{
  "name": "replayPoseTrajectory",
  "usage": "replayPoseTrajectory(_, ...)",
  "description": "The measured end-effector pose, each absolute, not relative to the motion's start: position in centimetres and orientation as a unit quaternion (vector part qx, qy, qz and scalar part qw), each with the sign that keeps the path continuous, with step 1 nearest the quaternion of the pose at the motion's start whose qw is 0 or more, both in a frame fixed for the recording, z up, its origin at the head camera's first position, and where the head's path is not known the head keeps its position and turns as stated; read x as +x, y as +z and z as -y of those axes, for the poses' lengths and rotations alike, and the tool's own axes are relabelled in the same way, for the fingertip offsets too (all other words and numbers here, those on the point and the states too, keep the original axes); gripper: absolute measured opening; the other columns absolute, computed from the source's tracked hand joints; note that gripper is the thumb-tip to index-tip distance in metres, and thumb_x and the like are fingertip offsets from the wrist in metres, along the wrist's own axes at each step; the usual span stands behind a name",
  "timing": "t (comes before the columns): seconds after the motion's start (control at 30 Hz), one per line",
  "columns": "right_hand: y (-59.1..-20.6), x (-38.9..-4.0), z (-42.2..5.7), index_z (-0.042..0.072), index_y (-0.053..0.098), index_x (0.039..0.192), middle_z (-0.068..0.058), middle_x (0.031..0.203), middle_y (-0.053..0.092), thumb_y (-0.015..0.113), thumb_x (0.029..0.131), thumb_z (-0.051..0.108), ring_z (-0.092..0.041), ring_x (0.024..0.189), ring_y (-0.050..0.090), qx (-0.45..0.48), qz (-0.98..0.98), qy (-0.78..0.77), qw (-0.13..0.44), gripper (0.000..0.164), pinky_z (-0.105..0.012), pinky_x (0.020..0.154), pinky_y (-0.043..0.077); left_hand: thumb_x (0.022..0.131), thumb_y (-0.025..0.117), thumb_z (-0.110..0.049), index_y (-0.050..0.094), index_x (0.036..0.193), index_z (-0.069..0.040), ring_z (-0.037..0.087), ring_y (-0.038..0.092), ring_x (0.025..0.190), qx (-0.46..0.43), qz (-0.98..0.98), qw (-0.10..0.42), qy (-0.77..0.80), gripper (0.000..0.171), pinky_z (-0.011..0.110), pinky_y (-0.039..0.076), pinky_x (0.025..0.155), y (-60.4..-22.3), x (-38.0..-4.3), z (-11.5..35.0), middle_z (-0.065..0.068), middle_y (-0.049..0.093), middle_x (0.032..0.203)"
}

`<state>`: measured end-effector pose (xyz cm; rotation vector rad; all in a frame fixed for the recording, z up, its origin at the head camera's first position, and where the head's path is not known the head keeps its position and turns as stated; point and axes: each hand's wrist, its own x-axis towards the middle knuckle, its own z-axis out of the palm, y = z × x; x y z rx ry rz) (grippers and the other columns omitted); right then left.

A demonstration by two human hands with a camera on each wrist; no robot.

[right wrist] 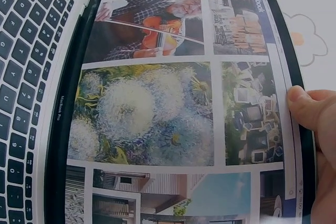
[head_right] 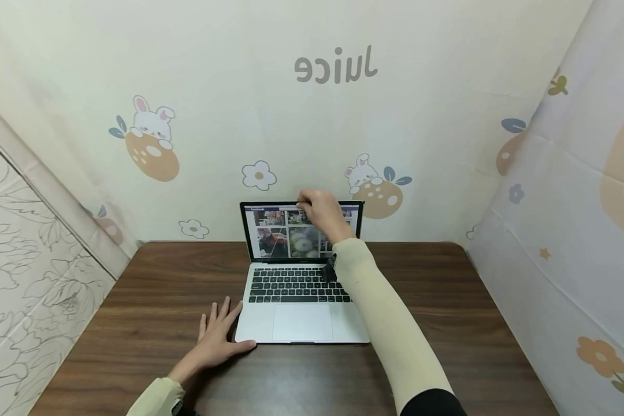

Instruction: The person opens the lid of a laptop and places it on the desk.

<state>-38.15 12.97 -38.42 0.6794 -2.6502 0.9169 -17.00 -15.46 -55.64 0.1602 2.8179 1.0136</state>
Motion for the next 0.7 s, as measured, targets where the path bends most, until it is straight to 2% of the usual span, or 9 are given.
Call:
replayPoseTrajectory(0.2,-38.5,-38.3,-12.5,0.015,0.071,0.102,-0.005,0.103,0.076,0.066,0.102,0.019,-0.021,0.088,0.071,0.229,0.918,0.290,0.145,0.007,-0.041,0.080,0.058,0.078,0.080,-0.062,0.037,0.160,-0.009,0.055,-0.003,0.155,0.062,-0.935,0.060,0.344,0.107,0.073,-0.010,0.118,-55.7,-16.8,15.6,0.028,0.012,0.170)
replayPoseTrajectory(0.7,-38.8,-39.2,-12.1,0.014,0.071,0.100,-0.006,0.097,0.077,0.067,0.101,0.019,-0.022,0.080,0.071,0.219,0.927,0.253,0.172,0.006,-0.040,0.077,0.058,0.079,0.080,-0.062,0.035,0.162,-0.012,0.052,-0.005,0.157,0.056,-0.939,0.071,0.332,0.107,0.072,-0.009,0.120,-55.8,-17.0,15.6,0.023,0.009,0.172)
